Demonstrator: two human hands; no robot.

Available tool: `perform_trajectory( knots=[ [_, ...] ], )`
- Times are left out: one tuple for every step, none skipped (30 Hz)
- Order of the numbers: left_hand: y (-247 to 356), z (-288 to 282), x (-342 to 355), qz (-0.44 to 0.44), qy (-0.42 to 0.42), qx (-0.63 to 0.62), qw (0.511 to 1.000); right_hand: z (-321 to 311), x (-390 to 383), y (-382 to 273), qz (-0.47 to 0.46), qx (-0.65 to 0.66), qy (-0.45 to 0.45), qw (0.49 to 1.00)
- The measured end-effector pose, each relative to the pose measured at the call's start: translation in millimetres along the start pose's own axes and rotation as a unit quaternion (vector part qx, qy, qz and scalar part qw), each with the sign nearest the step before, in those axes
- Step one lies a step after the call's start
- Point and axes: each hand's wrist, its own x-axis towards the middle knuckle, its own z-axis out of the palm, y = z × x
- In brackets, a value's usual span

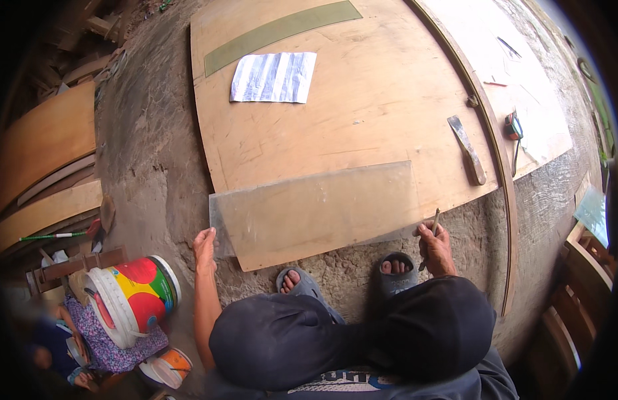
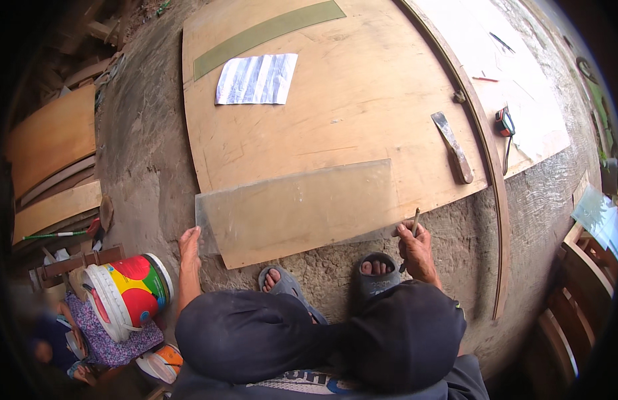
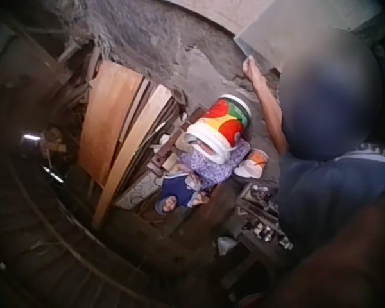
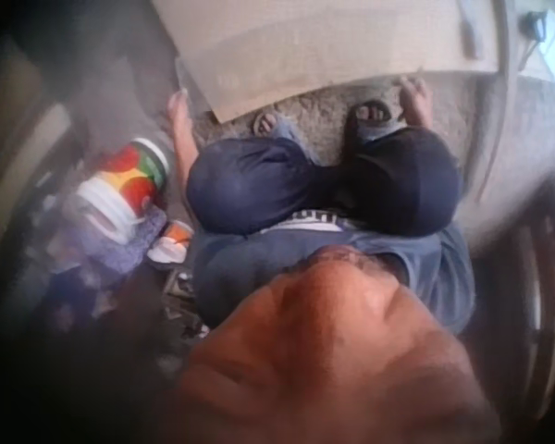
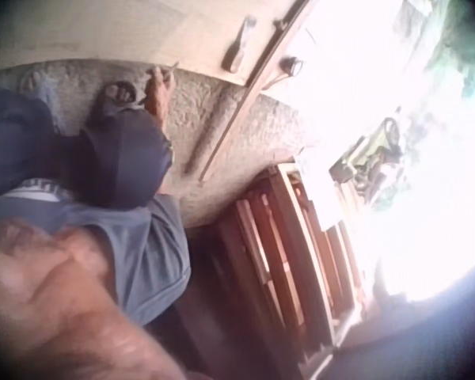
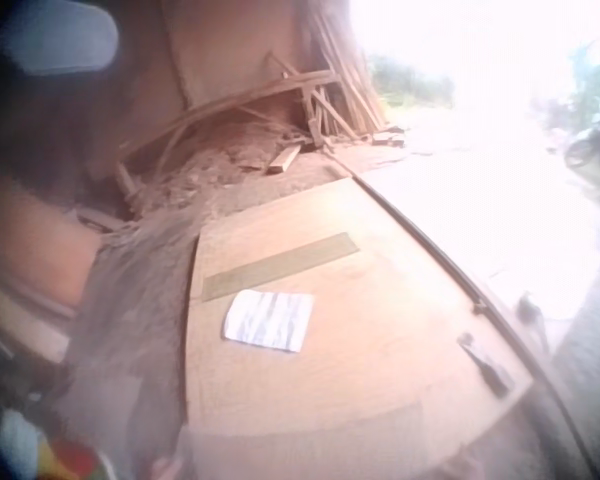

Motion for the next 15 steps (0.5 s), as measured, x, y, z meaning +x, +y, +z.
perform_trajectory(
  knots=[
    [-0.8,-1.4,-5.8,-0.017,0.006,-0.042,0.999,-2.4,-1.7,-4.3,-0.014,0.008,-0.024,1.000],
    [-1.6,-1.6,-11.6,-0.020,-0.002,-0.077,0.997,-5.2,-3.1,-8.3,-0.015,0.008,-0.022,1.000],
    [-2.5,-1.3,-17.9,-0.030,-0.004,-0.111,0.993,-7.6,-4.6,-10.9,-0.016,0.007,-0.022,1.000],
    [-2.8,-1.1,-23.4,-0.041,-0.008,-0.148,0.988,-10.6,-6.2,-12.6,-0.021,-0.006,-0.023,1.000],
    [-2.2,-0.1,-27.4,-0.048,-0.004,-0.140,0.989,-13.5,-7.5,-12.6,-0.022,-0.002,-0.021,1.000],
    [-1.5,1.5,-30.4,-0.057,-0.002,-0.136,0.989,-16.7,-8.8,-11.1,-0.022,0.000,-0.020,1.000],
    [-1.0,3.5,-32.9,-0.068,0.007,-0.136,0.988,-20.0,-9.7,-8.3,-0.021,0.001,-0.022,1.000],
    [0.0,6.8,-33.5,-0.052,0.006,-0.133,0.990,-23.6,-10.7,-4.0,-0.025,-0.004,-0.025,0.999],
    [2.2,12.6,-30.8,-0.034,0.010,-0.134,0.990,-27.3,-10.8,1.2,-0.031,-0.010,-0.029,0.999],
    [5.0,17.6,-27.5,-0.027,0.017,-0.130,0.991,-31.3,-11.0,7.3,-0.031,-0.020,-0.027,0.999],
    [8.4,21.8,-23.4,-0.005,0.012,-0.131,0.991,-35.1,-10.7,14.1,-0.040,-0.017,-0.030,0.999],
    [12.8,27.2,-17.6,0.000,0.015,-0.123,0.992,-39.2,-10.5,21.1,-0.043,-0.017,-0.026,0.999],
    [17.9,33.6,-11.0,0.028,0.003,-0.119,0.992,-42.7,-10.0,28.6,-0.046,-0.018,-0.023,0.999],
    [23.7,40.1,-3.8,0.048,0.002,-0.108,0.993,-46.8,-9.4,34.8,-0.034,-0.028,-0.017,0.999],
    [30.1,47.1,3.7,0.062,-0.012,-0.122,0.991,-49.5,-9.0,41.7,-0.039,0.001,-0.030,0.999]
  ],
)
